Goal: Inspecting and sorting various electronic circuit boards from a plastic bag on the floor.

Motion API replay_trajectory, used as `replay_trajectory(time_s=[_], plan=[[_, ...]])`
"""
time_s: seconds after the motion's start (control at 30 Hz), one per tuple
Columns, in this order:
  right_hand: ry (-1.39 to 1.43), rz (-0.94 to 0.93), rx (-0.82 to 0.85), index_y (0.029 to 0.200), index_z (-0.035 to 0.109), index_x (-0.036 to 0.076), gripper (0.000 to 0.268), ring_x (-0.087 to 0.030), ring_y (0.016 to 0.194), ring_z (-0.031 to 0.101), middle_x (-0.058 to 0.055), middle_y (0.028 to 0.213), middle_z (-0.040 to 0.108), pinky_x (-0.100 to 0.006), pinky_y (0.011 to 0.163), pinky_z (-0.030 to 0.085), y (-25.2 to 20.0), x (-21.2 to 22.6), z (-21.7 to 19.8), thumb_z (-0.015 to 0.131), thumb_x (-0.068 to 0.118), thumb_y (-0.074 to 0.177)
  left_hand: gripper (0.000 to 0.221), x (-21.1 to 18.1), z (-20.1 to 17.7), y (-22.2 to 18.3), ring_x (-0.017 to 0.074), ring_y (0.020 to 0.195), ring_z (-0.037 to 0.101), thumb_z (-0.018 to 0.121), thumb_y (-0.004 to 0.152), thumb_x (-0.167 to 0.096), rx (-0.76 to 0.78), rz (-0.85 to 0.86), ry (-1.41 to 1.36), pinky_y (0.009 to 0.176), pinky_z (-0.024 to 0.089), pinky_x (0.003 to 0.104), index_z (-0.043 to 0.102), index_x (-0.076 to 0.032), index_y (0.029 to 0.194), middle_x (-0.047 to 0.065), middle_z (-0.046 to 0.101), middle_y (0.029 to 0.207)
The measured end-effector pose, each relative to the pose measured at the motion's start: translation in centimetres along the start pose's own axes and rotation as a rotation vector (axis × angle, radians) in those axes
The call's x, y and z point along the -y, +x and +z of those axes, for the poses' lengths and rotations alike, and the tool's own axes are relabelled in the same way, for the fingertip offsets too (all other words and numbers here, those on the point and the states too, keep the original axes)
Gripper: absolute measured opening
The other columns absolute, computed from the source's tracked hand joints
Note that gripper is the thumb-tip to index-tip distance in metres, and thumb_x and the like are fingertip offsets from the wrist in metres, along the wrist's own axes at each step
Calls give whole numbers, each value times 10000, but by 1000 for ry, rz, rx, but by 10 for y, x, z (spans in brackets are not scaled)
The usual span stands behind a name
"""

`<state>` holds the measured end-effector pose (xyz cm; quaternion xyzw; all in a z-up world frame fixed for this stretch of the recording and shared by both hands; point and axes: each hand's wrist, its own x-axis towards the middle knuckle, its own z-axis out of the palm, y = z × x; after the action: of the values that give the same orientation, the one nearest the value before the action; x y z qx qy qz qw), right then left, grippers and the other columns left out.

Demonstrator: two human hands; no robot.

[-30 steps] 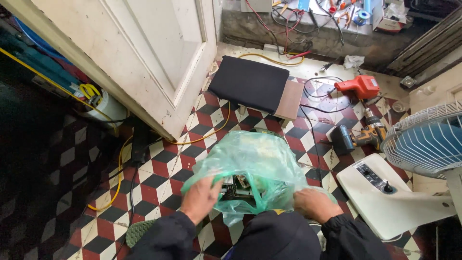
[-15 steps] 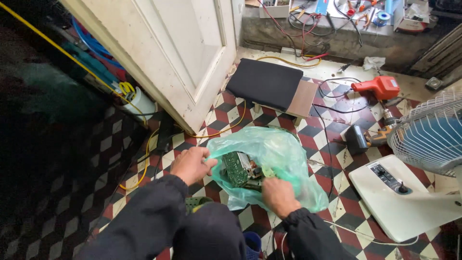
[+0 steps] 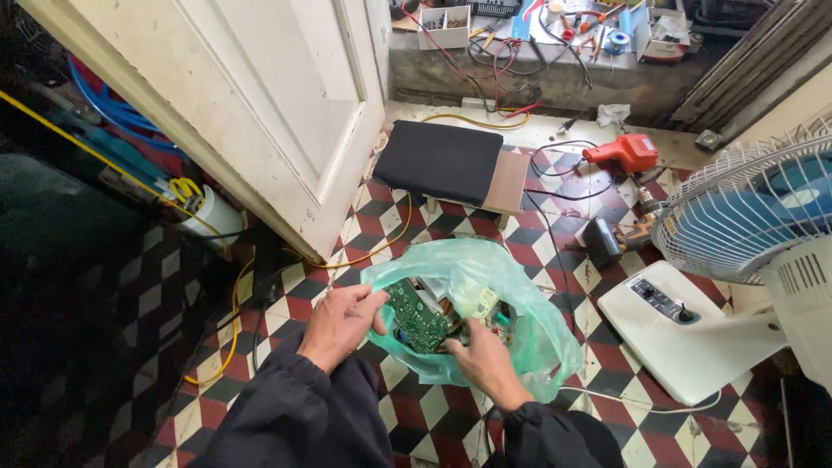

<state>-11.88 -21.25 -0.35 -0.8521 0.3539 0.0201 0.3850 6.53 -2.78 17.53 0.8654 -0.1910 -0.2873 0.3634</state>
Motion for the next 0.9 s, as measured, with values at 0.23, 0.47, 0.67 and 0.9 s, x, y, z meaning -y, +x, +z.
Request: replay_trajectory(time_s=[0.23, 0.47, 0.67, 0.9], plan=[[433, 282, -167, 1518, 634, 17, 735, -276, 1294, 710, -147, 1480, 699, -353, 1098, 552, -5, 57, 83, 773, 355, 881, 461, 19, -37, 12, 135, 601, 490, 683, 996, -397, 107, 110, 48, 666, 443, 263, 820, -103, 669, -26, 551, 602], [-34, -383, -329, 1418, 636, 109, 514, -292, 1050, 695, -77, 1258, 699, -401, 883, 555, -22, 99, 114, 755, 149, 920, 403, 32, -49, 35, 100, 597, 437, 698, 1012, -361, 178, 154, -112, 592, 380, 258, 913, -59, 852, -29, 578, 627], [-6, -365, -13, 1583, 503, 71, 692, -357, 1172, 699, -156, 1439, 684, -426, 965, 564, -8, 88, 96, 653, 102, 908, 350, 36, -40, 52, 87, 560, 489, 706, 988, -263, 298, 128, -395, 547, 418, 228, 887, 18, 1094, 22, 749, 794], [10, 185, -194, 1109, 783, 64, 276, -277, 702, 735, -117, 845, 812, -409, 722, 601, 13, 30, 28, 575, 174, 963, 412, 52, -16, 91, 77, 575, 485, 666, 1017, -222, 249, 133, -676, 533, 386, 189, 797, -18, 1350, 55, 876, 954]])
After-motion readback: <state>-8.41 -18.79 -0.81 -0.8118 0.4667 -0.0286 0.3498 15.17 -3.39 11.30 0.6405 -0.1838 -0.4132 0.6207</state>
